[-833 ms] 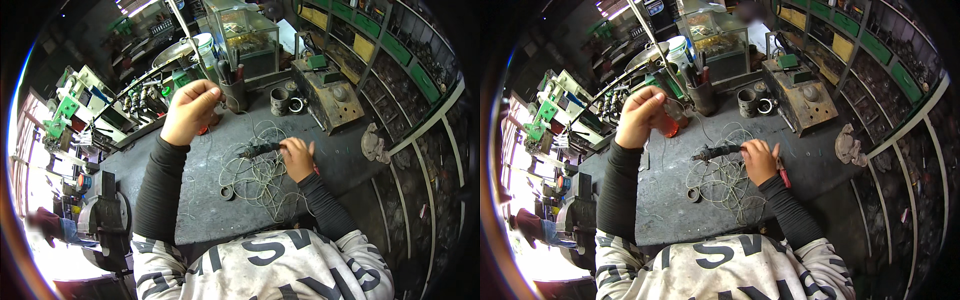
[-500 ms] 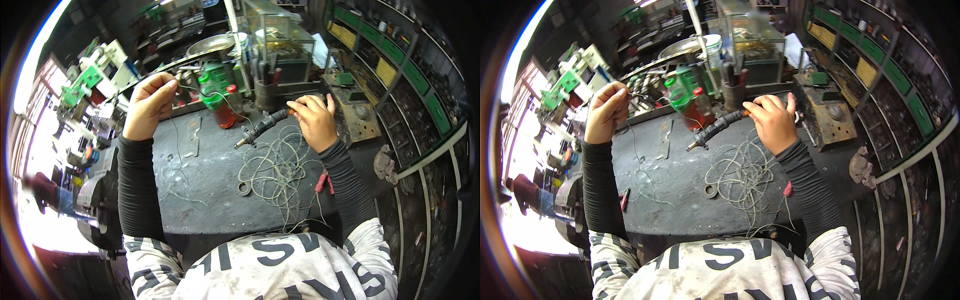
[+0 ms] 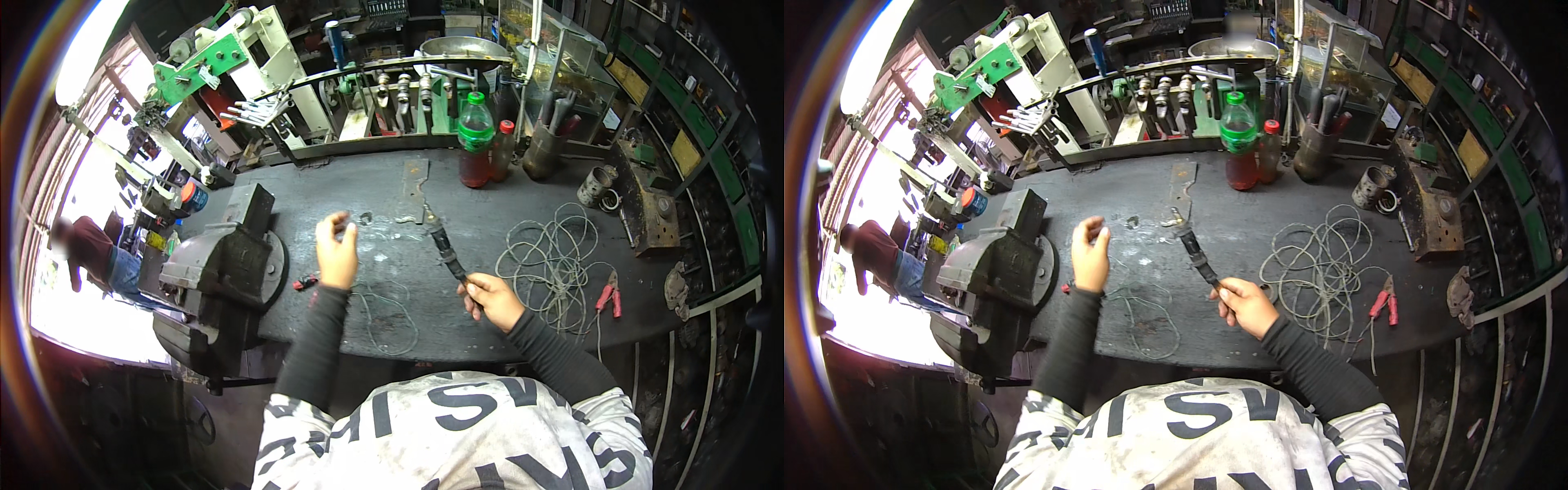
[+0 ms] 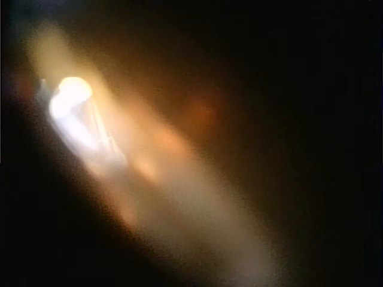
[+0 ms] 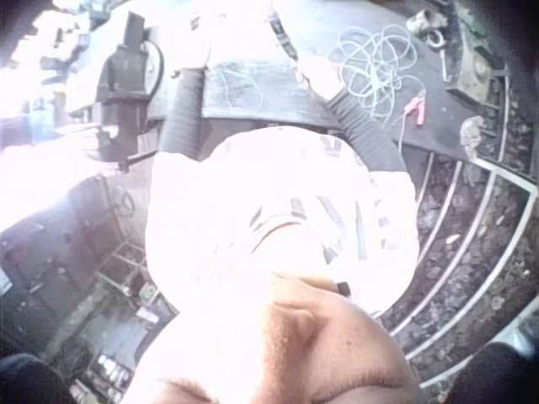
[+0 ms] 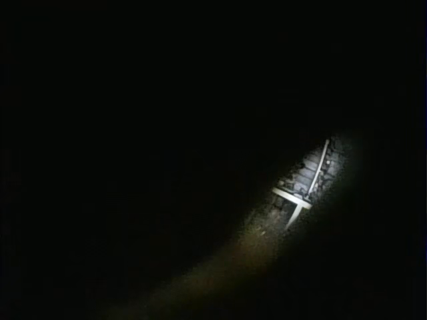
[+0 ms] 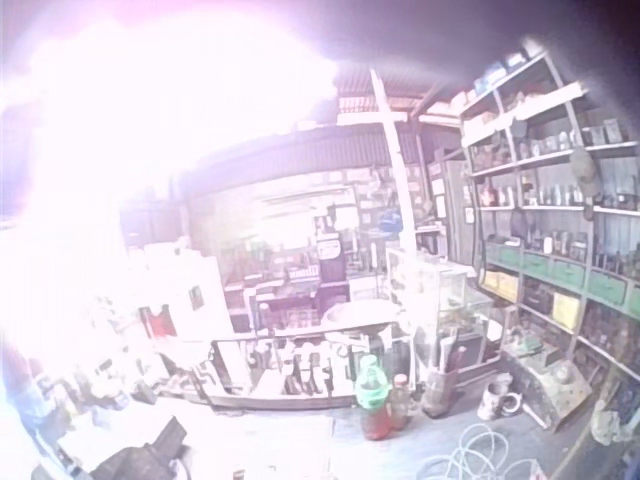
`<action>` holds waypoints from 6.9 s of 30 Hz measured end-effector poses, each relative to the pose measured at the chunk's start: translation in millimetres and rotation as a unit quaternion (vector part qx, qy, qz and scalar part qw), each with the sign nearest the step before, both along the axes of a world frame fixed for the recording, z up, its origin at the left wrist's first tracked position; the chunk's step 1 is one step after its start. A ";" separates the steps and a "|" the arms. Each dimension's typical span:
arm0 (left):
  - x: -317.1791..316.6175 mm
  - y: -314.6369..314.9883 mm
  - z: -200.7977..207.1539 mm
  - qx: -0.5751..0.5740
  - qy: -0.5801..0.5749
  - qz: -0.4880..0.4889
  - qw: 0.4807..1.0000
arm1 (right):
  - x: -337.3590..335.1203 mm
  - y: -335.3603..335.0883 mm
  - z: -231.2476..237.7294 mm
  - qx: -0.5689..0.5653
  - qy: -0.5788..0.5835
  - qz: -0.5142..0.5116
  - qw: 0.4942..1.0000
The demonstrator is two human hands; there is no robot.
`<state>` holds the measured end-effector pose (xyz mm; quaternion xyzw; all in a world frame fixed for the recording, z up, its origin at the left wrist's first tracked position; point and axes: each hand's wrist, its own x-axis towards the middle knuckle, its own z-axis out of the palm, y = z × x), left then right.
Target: The person selects a wrench from a pegboard, then moves to a workbench to strip and twist a green wire using pliers and electrical tape. The person repeatedly handles the wire, twists strands, and wraps the end with tape while another person works nearby.
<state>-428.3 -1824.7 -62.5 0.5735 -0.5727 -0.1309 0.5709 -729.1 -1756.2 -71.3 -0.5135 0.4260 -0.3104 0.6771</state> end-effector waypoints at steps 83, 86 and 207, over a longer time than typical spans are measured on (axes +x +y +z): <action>80.7 360.5 21.5 0.201 0.589 -0.324 0.713 | 216.7 192.5 -0.2 -0.147 -0.023 0.168 0.974; 86.0 350.5 17.5 0.106 0.613 -0.347 0.702 | 207.1 202.4 -3.5 -0.119 0.034 0.198 0.972; 154.8 395.1 42.9 0.272 0.349 -0.448 0.776 | 230.2 208.7 72.9 -0.535 -0.120 0.040 0.835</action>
